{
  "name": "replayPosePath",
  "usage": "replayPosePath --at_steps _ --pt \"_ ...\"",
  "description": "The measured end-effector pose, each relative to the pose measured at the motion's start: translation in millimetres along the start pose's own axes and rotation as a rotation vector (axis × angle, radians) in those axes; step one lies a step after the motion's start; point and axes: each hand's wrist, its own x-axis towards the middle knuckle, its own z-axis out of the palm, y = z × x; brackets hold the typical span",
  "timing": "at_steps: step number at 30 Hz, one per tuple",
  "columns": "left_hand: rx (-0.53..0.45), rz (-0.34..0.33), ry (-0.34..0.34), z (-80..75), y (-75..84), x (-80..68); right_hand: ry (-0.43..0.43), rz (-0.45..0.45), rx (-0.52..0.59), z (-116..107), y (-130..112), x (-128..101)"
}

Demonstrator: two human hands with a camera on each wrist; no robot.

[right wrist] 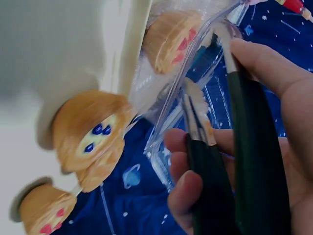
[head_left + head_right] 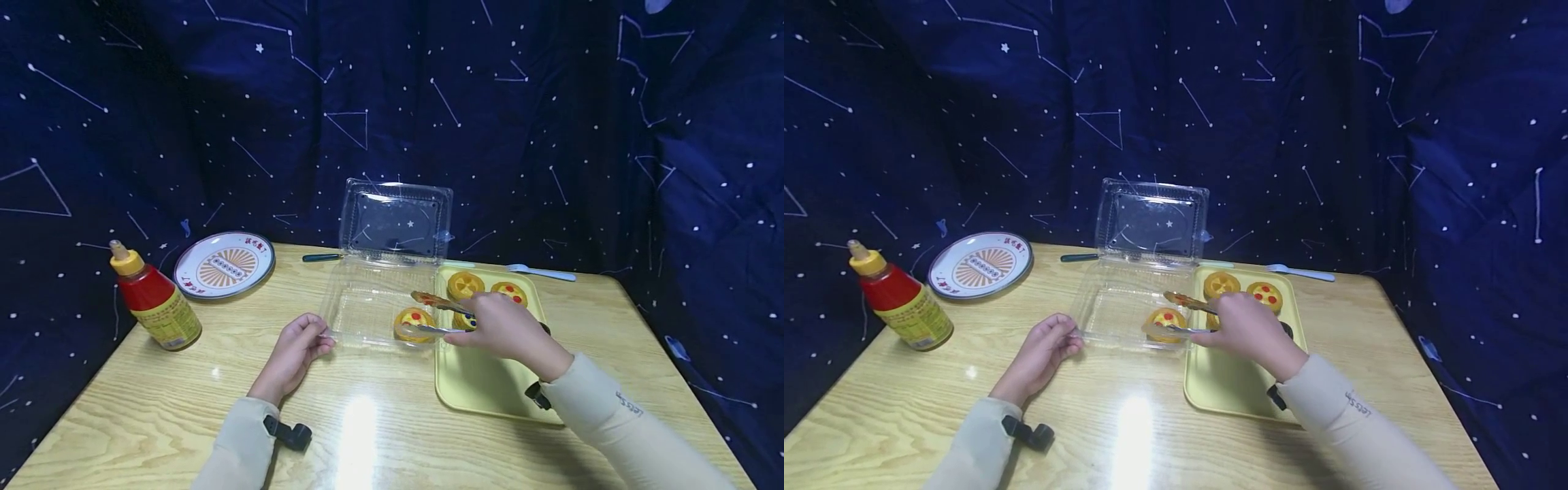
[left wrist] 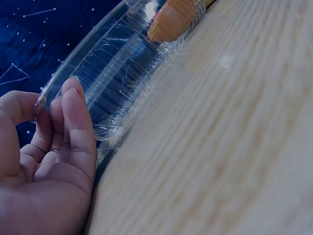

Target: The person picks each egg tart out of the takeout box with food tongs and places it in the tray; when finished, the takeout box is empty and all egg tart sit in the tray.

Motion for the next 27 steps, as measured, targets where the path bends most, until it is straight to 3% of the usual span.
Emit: replayPosePath --at_steps 5,11,19,27 --pt "0.006 -0.004 0.001 -0.2 -1.7 -1.1 -0.065 0.018 -0.071 5.9 -12.5 10.1" --pt "0.018 0.013 -0.004 1.0 -3.8 -0.7 -0.081 0.044 -0.111 10.5 -20.0 14.9" --pt "0.007 0.015 0.002 0.8 -5.9 1.2 -0.050 0.045 -0.090 17.2 -21.6 19.0" --pt "0.015 0.020 0.003 -0.5 -3.9 2.0 0.039 0.002 -0.110 26.7 -25.9 27.6"
